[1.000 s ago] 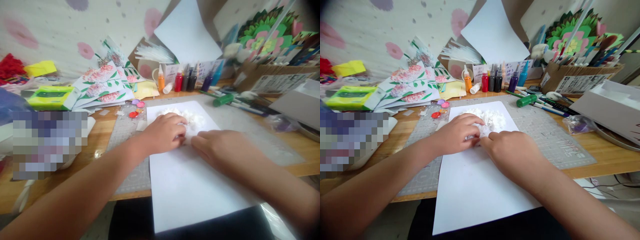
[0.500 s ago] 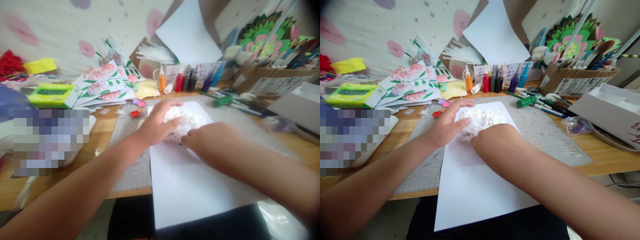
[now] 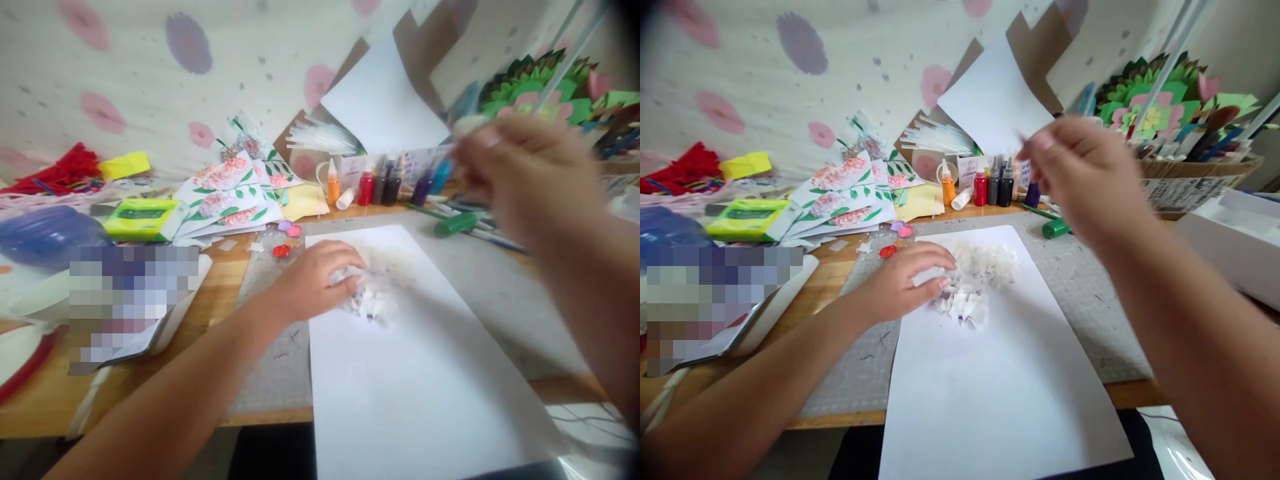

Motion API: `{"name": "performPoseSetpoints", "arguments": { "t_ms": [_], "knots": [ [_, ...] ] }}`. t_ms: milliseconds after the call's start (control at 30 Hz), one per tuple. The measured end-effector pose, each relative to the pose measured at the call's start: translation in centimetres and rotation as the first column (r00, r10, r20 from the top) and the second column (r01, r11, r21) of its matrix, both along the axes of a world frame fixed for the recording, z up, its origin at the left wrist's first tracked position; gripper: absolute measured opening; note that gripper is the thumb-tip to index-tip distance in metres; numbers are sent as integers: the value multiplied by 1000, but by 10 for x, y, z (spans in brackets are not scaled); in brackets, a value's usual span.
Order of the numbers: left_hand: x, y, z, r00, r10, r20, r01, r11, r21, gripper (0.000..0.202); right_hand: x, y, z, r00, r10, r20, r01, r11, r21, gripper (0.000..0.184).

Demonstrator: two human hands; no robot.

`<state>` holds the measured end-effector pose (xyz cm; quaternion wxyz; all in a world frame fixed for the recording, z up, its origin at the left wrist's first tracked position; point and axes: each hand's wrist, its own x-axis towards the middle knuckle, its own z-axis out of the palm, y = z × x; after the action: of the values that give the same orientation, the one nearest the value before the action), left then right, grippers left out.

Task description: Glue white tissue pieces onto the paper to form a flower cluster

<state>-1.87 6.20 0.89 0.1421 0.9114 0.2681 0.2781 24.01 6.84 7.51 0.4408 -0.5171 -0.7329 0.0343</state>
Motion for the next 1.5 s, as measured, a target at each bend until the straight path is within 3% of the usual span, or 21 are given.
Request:
{"name": "performPoseSetpoints", "arguments": {
  "t_ms": [133,300,467,567,733,900,1067,1267,1500],
  "knots": [
    [-1,-7,9,986,-64,-154,65,998,-1,19,-15,44,-40,1000,-17,-5,17,996,-92,30],
    [-7,-5,13,954,-68,-293,49,996,-71,19,4,53,-64,988,-83,133,99,988,-120,27],
    [-11,-2,10,919,106,-380,-157,982,-107,27,13,49,-63,953,-78,292,117,986,-121,29],
    [-10,-2,10,888,46,-457,-150,969,-194,25,21,53,-61,927,-142,346,195,973,-124,29],
    [-9,-3,12,895,-37,-445,-87,963,-255,23,30,56,-60,907,-253,336,313,940,-138,28],
    [-11,0,12,915,-76,-395,-29,968,-251,19,21,51,-58,913,-173,371,247,955,-165,27],
    [-11,5,3,956,136,-258,-186,966,-179,19,16,49,-59,911,-134,390,230,950,-211,27],
    [-2,8,-5,925,116,-362,-195,962,-189,41,12,47,-60,918,-83,387,181,958,-223,27],
    [7,11,-9,943,197,-270,-256,945,-206,24,9,52,-65,917,-51,395,169,948,-269,28]
  ]
}}
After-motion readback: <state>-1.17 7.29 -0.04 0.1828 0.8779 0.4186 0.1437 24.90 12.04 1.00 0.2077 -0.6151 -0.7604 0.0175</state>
